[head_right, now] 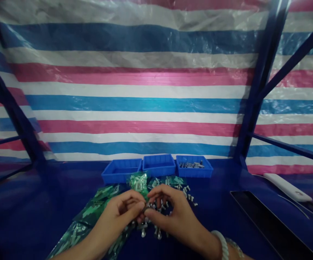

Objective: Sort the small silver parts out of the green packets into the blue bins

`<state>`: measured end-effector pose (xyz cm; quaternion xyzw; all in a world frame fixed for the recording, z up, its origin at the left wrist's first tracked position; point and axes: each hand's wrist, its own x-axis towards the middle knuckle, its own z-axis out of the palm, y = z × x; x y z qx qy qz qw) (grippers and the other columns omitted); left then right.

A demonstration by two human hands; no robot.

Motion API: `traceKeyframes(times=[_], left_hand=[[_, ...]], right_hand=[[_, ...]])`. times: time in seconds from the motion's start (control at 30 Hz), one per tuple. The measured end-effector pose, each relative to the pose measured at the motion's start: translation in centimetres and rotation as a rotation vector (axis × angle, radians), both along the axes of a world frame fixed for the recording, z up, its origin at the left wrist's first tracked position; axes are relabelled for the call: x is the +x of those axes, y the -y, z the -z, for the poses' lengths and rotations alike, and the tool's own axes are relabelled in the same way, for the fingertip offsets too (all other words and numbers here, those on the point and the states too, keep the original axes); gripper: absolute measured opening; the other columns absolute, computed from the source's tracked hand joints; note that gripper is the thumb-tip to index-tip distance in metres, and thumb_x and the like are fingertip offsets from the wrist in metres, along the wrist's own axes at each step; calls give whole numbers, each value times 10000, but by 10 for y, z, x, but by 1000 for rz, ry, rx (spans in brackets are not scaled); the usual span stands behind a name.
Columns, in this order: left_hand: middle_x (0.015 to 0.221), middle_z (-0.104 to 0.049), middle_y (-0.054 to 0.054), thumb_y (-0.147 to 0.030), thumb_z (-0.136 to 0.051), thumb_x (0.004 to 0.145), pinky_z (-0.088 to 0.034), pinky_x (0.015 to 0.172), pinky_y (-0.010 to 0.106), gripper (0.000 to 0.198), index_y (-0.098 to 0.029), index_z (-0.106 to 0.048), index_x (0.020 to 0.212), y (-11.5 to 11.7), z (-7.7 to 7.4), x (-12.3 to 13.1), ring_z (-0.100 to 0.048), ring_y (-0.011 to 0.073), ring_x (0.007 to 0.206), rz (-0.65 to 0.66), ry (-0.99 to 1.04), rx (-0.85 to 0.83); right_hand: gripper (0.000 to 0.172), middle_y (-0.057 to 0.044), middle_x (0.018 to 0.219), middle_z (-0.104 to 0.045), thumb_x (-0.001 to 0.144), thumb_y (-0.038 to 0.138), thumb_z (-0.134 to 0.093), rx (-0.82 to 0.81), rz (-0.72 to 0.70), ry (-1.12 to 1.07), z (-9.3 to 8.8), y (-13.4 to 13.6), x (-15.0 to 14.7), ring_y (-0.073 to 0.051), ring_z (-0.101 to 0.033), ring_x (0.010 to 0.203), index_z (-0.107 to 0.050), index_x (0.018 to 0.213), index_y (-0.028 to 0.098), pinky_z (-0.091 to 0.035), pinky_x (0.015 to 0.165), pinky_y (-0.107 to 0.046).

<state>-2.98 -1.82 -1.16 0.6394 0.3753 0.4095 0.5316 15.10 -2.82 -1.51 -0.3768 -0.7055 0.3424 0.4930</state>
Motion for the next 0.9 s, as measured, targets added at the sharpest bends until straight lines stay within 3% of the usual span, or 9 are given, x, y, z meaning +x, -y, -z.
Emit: traceKeyframes(times=[0.17, 0.3, 0.4, 0.5, 0.63, 0.73, 0.8, 0.83, 0.9], left_hand=[[838, -624, 9, -136, -643, 743, -503, 747, 262, 94, -190, -612, 813, 1, 1, 0, -622, 158, 797, -58, -29, 268], [891, -611, 17, -98, -566, 782, -516, 788, 291, 167, -222, -614, 884, 0, 9, -2, -622, 170, 841, -30, -125, 439], [1017, -602, 36, -127, -568, 800, -522, 813, 316, 292, -260, -559, 1060, -3, 13, -4, -619, 183, 898, -64, -157, 473], [1028, -597, 49, -172, -554, 824, -529, 800, 321, 321, -269, -507, 1126, -7, 13, -6, -606, 198, 940, -105, -147, 483], [995, -597, 63, -207, -537, 832, -535, 776, 318, 259, -239, -511, 1088, -8, 10, -5, -599, 195, 918, -115, -128, 422], [975, -604, 69, -194, -530, 807, -531, 767, 321, 245, -219, -530, 1050, -8, 8, -4, -599, 194, 897, -121, -119, 385], [963, -609, 68, -172, -524, 782, -525, 765, 324, 254, -211, -541, 1033, -8, 7, -4, -601, 193, 883, -133, -117, 374], [960, -612, 67, -160, -520, 771, -522, 765, 325, 262, -208, -544, 1027, -8, 7, -4, -602, 191, 876, -140, -118, 369], [955, -617, 67, -140, -514, 754, -517, 762, 325, 273, -201, -549, 1018, -8, 6, -4, -603, 190, 869, -150, -116, 362]], right_hand=[[387, -7, 558, -610, 879, 428, -529, -232, -100, -51, 5, -8, -3, -104, -534, 506, -650, 640, 149, -410, 510, -229], [266, -5, 599, -662, 755, 415, -691, -283, -147, -62, 12, -18, -1, -102, -573, 498, -668, 704, 155, -453, 503, -220], [225, -32, 666, -705, 714, 375, -720, -114, 43, 31, 7, -41, 23, -145, -643, 583, -676, 758, 159, -505, 555, -248], [240, -54, 685, -711, 760, 403, -654, 161, 422, 198, -4, -72, 64, -183, -653, 613, -670, 769, 164, -520, 583, -295], [198, -106, 851, -698, 765, 323, -627, 261, 577, 281, -11, -92, 101, -253, -627, 768, -672, 867, 159, -495, 691, -391], [136, -69, 841, -681, 779, 199, -592, 311, 488, 361, -7, -78, 90, -220, -605, 769, -684, 877, 177, -479, 735, -371], [151, -15, 808, -677, 737, 125, -636, 332, 289, 451, -2, -63, 69, -183, -603, 786, -704, 835, 217, -474, 775, -317], [194, -19, 865, -675, 736, 96, -644, 352, 108, 559, 1, -56, 58, -185, -594, 859, -711, 867, 224, -462, 819, -313], [254, -37, 937, -652, 742, 42, -627, 348, -28, 700, 6, -46, 40, -190, -565, 918, -721, 895, 222, -451, 834, -309]])
